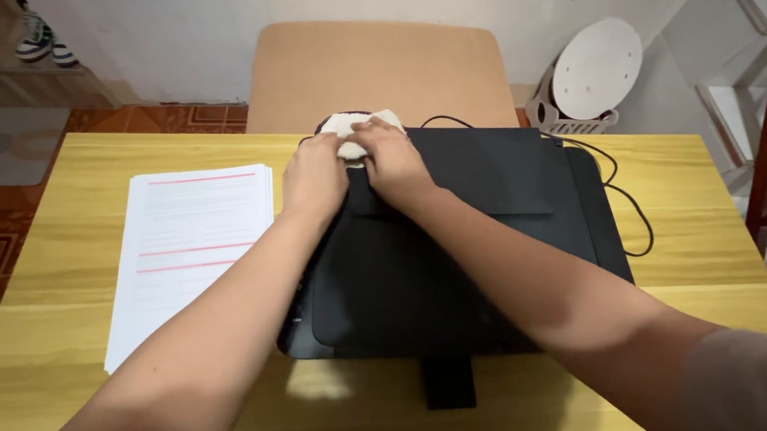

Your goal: The person wipes the interior glass and white backing of an open printer with a white cloth, then closes the lid and wipes the exterior top surface. The printer remains on a wooden table throughout.

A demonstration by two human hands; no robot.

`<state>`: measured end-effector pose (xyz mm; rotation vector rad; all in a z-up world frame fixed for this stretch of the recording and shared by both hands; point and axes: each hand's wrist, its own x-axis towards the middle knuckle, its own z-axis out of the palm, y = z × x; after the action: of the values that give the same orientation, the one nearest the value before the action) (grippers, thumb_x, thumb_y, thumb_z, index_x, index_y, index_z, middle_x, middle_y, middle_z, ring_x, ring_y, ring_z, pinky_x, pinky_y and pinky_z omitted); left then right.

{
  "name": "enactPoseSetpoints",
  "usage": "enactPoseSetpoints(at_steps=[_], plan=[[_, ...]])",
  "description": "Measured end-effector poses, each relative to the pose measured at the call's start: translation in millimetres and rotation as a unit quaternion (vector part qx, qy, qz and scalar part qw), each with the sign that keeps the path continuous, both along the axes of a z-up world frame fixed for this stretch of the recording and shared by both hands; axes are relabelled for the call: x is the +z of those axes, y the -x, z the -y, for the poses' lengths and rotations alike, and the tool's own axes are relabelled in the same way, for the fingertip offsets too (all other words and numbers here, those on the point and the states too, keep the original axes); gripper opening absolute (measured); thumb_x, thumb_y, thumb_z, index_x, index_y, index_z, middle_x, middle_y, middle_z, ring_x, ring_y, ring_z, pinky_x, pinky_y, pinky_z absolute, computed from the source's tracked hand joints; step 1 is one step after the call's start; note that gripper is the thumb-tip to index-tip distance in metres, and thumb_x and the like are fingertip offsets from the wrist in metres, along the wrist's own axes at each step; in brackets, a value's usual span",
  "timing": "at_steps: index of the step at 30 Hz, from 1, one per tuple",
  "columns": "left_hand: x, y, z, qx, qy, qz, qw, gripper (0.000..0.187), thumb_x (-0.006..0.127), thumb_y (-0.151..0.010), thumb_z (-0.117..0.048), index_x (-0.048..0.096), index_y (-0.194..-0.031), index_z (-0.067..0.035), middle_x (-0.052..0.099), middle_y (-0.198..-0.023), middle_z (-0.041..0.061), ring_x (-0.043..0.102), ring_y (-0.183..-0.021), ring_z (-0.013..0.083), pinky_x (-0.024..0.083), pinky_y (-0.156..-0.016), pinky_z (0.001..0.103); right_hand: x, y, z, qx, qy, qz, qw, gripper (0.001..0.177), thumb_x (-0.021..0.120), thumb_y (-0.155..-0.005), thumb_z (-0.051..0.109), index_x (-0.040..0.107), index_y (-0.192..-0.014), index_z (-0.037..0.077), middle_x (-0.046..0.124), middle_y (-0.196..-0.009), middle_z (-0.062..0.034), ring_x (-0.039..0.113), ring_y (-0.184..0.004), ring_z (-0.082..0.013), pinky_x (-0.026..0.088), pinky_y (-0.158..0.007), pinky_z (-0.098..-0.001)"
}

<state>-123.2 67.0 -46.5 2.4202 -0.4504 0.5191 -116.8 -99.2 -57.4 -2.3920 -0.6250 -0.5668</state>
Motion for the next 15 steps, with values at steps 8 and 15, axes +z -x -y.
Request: enactPoseSetpoints(at_steps=[8, 15], plan=[[2.2, 66.2, -18.7, 0.021, 0.001, -0.067, 0.998, 0.022, 0.065, -0.083, -0.005, 0.071, -0.104, 0.0, 0.071, -0.114, 0.017, 0.063, -0.113, 0.0369, 0.052, -0.095, 0.048, 2.8, 61.8, -9.9, 0.046, 0.003, -0.009, 0.999, 0.044, 0.056, -0.086, -0.008, 0.07, -0.124, 0.011, 0.066, -0.137, -0.0153, 0.054, -0.137, -0.0394, 0.042, -0.114, -0.0475], [6.3, 41.4, -12.2, 0.03, 0.025, -0.029, 0.999, 0.027, 0.064, -0.084, -0.004, 0.072, -0.11, -0.001, 0.071, -0.113, 0.022, 0.065, -0.109, 0.0406, 0.053, -0.094, 0.05, 10.7, 21.5, 1.2, 0.088, 0.036, -0.01, 0.995, 0.048, 0.054, -0.086, -0.008, 0.069, -0.127, 0.011, 0.064, -0.139, -0.0142, 0.052, -0.14, -0.0384, 0.04, -0.118, -0.0472]])
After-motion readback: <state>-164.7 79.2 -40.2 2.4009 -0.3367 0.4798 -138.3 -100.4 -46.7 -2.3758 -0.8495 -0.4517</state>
